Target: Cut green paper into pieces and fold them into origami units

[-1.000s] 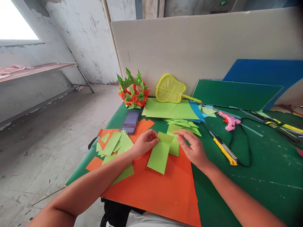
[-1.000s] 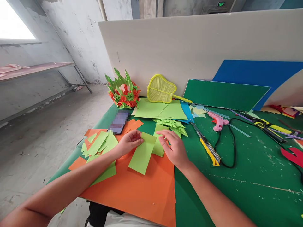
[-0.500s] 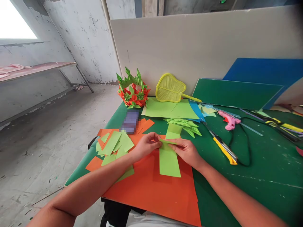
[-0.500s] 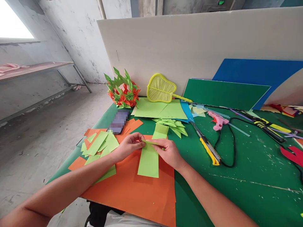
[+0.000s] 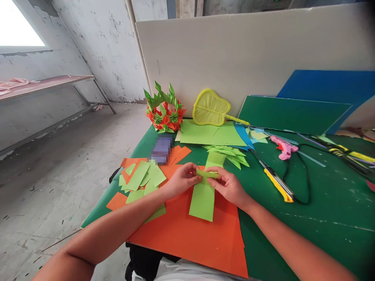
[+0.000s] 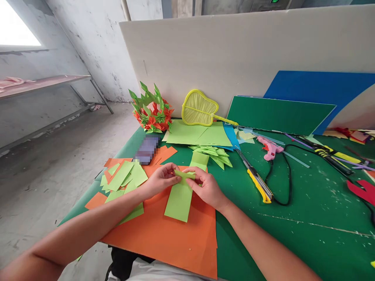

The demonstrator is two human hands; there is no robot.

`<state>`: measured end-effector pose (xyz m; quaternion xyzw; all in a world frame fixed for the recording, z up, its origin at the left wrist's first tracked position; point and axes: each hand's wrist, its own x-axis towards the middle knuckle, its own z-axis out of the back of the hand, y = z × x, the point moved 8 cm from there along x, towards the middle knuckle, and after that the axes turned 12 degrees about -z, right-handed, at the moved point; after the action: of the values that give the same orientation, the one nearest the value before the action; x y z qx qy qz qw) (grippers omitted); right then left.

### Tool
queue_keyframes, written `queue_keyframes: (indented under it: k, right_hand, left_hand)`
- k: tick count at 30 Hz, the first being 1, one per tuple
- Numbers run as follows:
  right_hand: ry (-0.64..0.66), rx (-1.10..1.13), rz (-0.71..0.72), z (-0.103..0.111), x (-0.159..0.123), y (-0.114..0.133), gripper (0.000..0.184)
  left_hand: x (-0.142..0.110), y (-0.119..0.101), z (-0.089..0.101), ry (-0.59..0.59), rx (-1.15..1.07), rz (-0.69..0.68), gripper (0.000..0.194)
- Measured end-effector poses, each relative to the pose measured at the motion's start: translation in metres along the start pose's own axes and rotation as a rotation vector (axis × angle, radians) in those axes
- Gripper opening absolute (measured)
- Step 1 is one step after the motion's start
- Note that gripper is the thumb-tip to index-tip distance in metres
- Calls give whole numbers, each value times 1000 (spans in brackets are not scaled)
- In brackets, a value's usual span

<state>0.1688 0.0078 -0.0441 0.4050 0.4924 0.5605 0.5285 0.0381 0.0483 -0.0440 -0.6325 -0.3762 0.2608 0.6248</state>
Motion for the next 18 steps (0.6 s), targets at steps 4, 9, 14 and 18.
queue_keyframes:
  k: [4,9,14,18]
  right_hand:
    - [34,79,16,0,0,5,20]
    - [117,180,-42,0,-1,4,22]
    - [148,101,-34,1,-3,7,29]
    - [133,98,-57,2,-2,5,28]
  left_hand:
    - [-1,-4,-2,-1,-71,24,27]
    - [-3,-4,-3,0,-182,97,19]
    - [-3,-3,-1,9,-172,134,23]
    - [-1,-4,1,-2,5,46,33]
